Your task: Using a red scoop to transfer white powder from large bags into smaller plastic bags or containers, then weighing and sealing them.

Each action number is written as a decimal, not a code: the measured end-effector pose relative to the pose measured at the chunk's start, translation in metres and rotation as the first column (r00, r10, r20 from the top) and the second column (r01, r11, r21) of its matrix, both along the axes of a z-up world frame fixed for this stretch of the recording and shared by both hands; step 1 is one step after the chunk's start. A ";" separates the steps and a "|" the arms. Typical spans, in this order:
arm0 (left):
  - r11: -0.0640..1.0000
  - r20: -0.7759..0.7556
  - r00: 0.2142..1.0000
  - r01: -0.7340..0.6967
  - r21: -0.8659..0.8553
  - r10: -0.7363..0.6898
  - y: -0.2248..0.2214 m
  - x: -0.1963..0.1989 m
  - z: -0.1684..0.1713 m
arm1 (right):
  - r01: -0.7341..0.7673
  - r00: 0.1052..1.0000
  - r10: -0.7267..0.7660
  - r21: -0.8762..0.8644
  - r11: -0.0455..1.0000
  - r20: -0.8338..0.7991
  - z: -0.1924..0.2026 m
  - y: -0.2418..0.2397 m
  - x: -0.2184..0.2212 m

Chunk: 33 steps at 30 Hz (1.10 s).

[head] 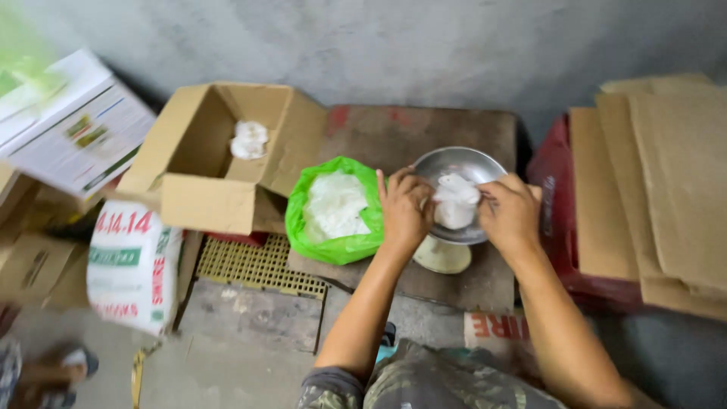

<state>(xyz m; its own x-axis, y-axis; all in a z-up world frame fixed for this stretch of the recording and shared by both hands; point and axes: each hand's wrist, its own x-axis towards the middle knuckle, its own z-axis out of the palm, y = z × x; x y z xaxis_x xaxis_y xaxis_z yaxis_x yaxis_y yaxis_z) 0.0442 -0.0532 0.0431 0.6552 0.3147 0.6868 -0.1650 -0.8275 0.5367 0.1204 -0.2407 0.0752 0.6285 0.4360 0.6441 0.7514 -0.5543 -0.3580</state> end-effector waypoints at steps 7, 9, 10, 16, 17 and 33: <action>0.977 0.130 0.970 -0.200 -0.070 0.208 0.039 -0.103 0.036 | -0.353 0.914 0.384 0.206 0.912 -0.131 0.032 0.066 -0.049; 0.962 0.138 0.953 -0.259 -0.080 0.268 0.059 -0.141 0.035 | -0.408 0.880 0.446 0.219 0.886 -0.162 0.034 0.096 -0.074; 0.946 0.138 0.936 -0.317 -0.071 0.324 0.071 -0.162 0.033 | -0.460 0.852 0.499 0.228 0.858 -0.160 0.028 0.114 -0.084; 0.834 0.127 0.825 -0.540 -0.111 0.551 0.154 -0.281 0.012 | -0.602 0.749 0.629 0.184 0.777 -0.208 -0.002 0.235 -0.165; 0.823 0.124 0.814 -0.558 -0.104 0.568 0.169 -0.300 0.011 | -0.632 0.723 0.658 0.183 0.753 -0.213 -0.004 0.256 -0.180; 0.749 -0.016 0.765 -0.634 -0.194 0.644 0.303 -0.420 0.002 | -0.764 0.505 0.797 0.258 0.592 -0.331 -0.014 0.426 -0.273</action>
<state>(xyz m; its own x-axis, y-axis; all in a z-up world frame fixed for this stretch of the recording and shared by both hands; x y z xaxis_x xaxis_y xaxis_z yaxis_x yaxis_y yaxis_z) -0.3763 0.2497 0.0449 0.2241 0.7662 0.6023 0.3373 -0.6407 0.6897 -0.1528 0.1855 0.0608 0.2431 0.8377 0.4890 0.6593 0.2271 -0.7168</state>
